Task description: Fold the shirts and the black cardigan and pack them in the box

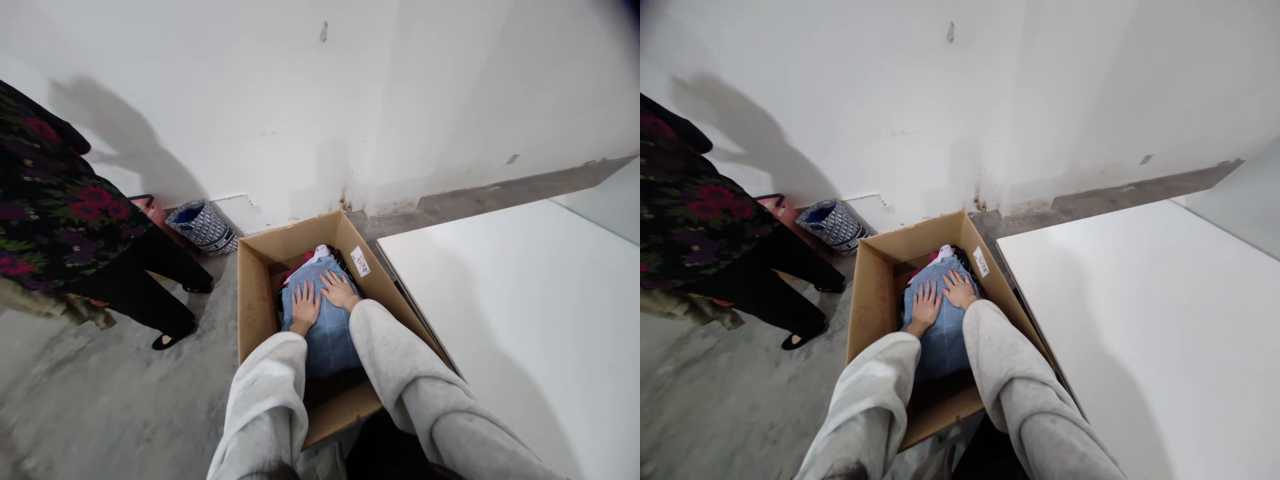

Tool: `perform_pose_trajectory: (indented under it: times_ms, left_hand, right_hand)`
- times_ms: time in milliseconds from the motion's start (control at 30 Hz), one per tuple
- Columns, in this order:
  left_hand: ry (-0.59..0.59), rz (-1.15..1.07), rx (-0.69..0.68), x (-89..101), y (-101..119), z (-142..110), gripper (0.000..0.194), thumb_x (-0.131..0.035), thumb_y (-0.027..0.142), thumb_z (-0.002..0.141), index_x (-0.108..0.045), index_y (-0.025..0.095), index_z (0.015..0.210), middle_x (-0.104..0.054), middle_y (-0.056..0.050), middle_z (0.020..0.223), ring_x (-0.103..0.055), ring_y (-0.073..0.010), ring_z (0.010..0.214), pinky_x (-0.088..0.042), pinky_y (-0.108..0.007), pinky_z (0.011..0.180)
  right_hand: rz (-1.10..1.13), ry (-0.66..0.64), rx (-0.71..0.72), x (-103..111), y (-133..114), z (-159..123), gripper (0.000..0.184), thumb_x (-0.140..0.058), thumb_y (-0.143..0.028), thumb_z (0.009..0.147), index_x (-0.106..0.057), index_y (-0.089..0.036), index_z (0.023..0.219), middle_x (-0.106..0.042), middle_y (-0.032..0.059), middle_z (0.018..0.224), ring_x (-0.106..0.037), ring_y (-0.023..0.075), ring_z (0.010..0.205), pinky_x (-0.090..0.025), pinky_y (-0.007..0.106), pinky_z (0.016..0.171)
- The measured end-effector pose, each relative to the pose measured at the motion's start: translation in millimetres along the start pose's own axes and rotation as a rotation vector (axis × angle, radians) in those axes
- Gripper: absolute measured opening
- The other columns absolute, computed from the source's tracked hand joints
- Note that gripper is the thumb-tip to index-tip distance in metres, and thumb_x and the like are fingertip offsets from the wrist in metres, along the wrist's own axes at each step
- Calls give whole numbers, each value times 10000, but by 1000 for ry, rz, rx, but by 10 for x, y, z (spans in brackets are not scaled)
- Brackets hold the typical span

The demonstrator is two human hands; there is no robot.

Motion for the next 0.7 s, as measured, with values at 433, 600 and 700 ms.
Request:
perform_pose_trajectory:
  times_ms: [433,600,700]
  left_hand:
    - [-153,-27,88,-119,-138,83,585,-195,415,973,-142,192,1512,-109,-68,1582,-102,-271,1449,-167,-462,1160]
    - [-189,35,97,137,17,31,546,-319,405,974,-259,193,1473,-243,-138,1547,-281,-311,1392,-288,-542,1091]
    - [-237,69,93,358,90,-12,467,-525,388,909,-467,179,1321,-475,-124,1368,-503,-272,1202,-416,-528,994]
  right_hand:
    - [-43,-226,64,211,-309,-250,498,-544,-316,883,-516,-149,1350,-427,151,1439,-416,269,1319,-340,402,1067]
    - [22,-215,83,711,-240,-733,487,-542,-265,892,-507,-121,1356,-581,137,1297,-573,224,1159,-426,276,967]
    - [46,-114,71,1024,-127,-1178,528,-468,-301,938,-403,-129,1433,-552,143,1332,-554,235,1192,-410,301,994]
Point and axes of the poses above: each hand's wrist, its own z-axis towards the middle knuckle, its own x-axis out of the back of the hand, y = z × x, the point moved 10 cm from there along z, towards the middle knuckle
